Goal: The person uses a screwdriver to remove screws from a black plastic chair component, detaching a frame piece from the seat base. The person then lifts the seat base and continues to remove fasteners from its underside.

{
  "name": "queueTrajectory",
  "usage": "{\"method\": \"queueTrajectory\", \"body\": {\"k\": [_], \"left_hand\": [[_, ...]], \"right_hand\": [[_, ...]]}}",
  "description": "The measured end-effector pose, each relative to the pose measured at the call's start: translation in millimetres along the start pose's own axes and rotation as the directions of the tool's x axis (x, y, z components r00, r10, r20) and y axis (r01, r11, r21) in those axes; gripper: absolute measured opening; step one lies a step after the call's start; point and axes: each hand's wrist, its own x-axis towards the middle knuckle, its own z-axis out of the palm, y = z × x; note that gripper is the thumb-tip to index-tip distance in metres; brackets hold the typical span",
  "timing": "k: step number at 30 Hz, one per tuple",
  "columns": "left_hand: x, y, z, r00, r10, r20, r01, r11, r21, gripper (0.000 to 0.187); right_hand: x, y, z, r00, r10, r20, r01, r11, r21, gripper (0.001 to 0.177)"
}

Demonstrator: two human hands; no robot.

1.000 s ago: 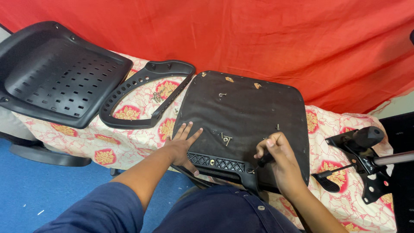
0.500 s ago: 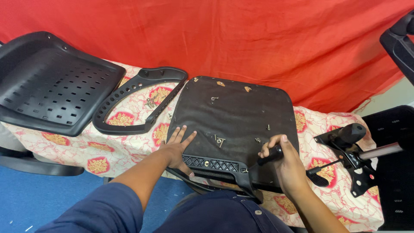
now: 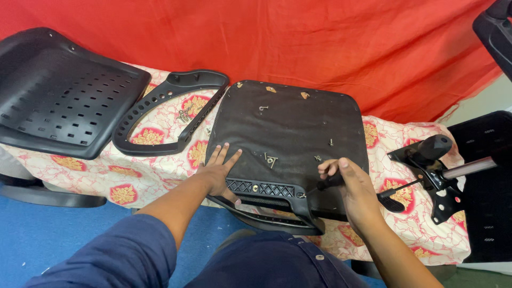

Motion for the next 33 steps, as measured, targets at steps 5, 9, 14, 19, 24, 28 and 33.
{"method": "queueTrajectory", "body": {"k": [5,9,14,19,24,28,33], "left_hand": [[-4,3,-2,1.000,-0.013,-0.002,0.013,1.000,0.005,0.158],[-7,4,1,0.999,-0.008,-0.033,0.008,1.000,-0.004,0.155],[-8,3,3,0.999,-0.007,-0.045,0.007,1.000,-0.006,0.153],[-10,2,7,0.997,0.005,-0.079,-0.005,1.000,0.006,0.151],[-11,2,10,0.996,0.007,-0.093,-0.006,1.000,0.009,0.151],[-11,3,11,0.995,0.009,-0.103,-0.007,1.000,0.020,0.150],[-12,2,13,0.993,0.012,-0.117,-0.010,1.000,0.023,0.149]], "right_hand": [[0,6,6,0.996,-0.088,0.000,0.087,0.982,-0.166,0.038],[-2,3,9,0.988,-0.151,0.036,0.154,0.927,-0.342,0.034],[1,-5,7,0.993,-0.115,0.014,0.114,0.943,-0.312,0.026],[6,-10,1,0.999,0.037,0.019,-0.036,0.998,-0.044,0.035],[1,-5,0,0.999,0.008,0.038,-0.010,0.998,0.055,0.033],[-4,-3,3,1.000,-0.012,-0.008,0.012,1.000,-0.001,0.024],[-5,-6,7,0.999,0.024,-0.027,-0.024,1.000,0.011,0.019]]}}
